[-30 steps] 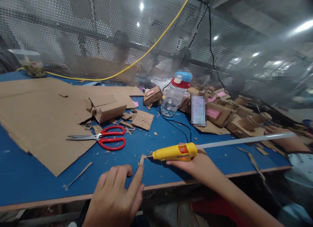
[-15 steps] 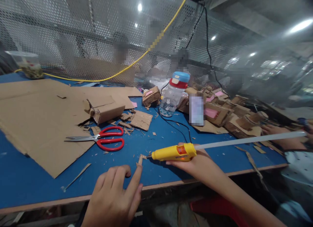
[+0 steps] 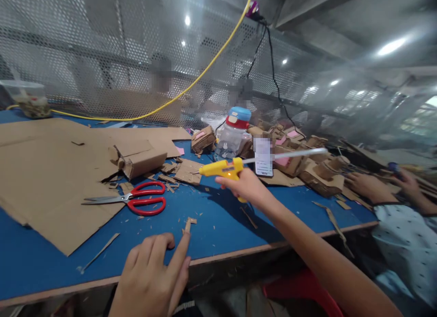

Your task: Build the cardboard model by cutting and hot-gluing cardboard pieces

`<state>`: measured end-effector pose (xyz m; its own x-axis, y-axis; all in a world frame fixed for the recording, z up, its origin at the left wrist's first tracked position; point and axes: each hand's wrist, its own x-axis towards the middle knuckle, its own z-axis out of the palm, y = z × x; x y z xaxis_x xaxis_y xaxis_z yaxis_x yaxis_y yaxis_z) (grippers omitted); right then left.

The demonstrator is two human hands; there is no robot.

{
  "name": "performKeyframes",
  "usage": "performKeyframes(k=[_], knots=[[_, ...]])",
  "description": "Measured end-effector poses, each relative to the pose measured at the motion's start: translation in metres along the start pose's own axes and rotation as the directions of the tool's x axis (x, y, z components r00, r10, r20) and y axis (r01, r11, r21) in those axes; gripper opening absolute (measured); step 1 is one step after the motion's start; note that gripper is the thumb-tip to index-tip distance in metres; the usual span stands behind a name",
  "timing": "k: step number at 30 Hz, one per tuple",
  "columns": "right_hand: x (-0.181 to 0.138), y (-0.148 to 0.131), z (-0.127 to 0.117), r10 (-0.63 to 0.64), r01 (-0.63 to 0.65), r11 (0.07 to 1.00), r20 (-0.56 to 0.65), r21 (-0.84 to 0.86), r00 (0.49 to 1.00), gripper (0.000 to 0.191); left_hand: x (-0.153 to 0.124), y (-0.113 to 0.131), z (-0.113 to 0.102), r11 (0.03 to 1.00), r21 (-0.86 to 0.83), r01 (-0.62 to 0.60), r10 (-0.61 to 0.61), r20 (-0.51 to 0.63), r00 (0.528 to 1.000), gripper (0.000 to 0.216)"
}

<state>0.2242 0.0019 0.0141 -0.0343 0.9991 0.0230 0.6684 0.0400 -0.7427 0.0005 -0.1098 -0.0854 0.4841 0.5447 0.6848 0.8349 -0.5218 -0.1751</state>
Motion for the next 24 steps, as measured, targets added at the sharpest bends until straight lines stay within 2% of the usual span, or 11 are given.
performKeyframes(k=[4,9,11,14,16,18,20,22,24], knots=[[0.041,-0.003,0.014,0.033,-0.032,0.999,0.155,-0.008,0.987,0.030,0.000,0.001,-0.001,1.000,0.020,0.002,-0.002,0.001,1.000,0.034],[0.059,0.009,0.027,0.152,-0.178,0.977,0.199,0.119,0.968,0.028,0.001,0.000,-0.002,0.999,0.041,-0.018,0.018,-0.003,1.000,0.034],[0.059,0.012,0.026,0.142,-0.158,0.984,0.173,0.084,0.975,0.032,0.001,0.000,-0.002,0.998,0.052,-0.040,0.041,-0.010,0.999,0.035],[0.051,0.014,0.019,0.025,-0.007,0.988,0.113,-0.152,0.993,0.042,-0.002,-0.002,-0.005,0.996,0.053,-0.079,0.080,-0.017,0.997,0.035],[0.040,0.016,0.015,-0.094,0.106,0.941,0.053,-0.321,0.994,0.041,-0.005,-0.004,-0.007,0.994,0.037,-0.099,0.100,-0.025,0.995,0.036],[0.025,0.020,0.014,-0.249,0.199,0.899,-0.082,-0.390,0.965,0.029,-0.010,-0.006,-0.011,0.994,0.009,-0.112,0.112,-0.049,0.992,0.036],[0.006,0.025,0.015,-0.373,0.290,0.890,-0.199,-0.351,0.906,0.022,-0.014,-0.009,-0.015,0.993,-0.025,-0.117,0.116,-0.062,0.991,0.036],[-0.012,0.028,0.017,-0.459,0.413,0.870,-0.133,-0.270,0.879,0.025,-0.019,-0.012,-0.020,0.992,-0.053,-0.112,0.108,-0.075,0.991,0.037],[-0.027,0.029,0.019,-0.512,0.503,0.844,-0.002,-0.188,0.859,0.026,-0.022,-0.013,-0.024,0.992,-0.077,-0.097,0.090,-0.083,0.992,0.037]])
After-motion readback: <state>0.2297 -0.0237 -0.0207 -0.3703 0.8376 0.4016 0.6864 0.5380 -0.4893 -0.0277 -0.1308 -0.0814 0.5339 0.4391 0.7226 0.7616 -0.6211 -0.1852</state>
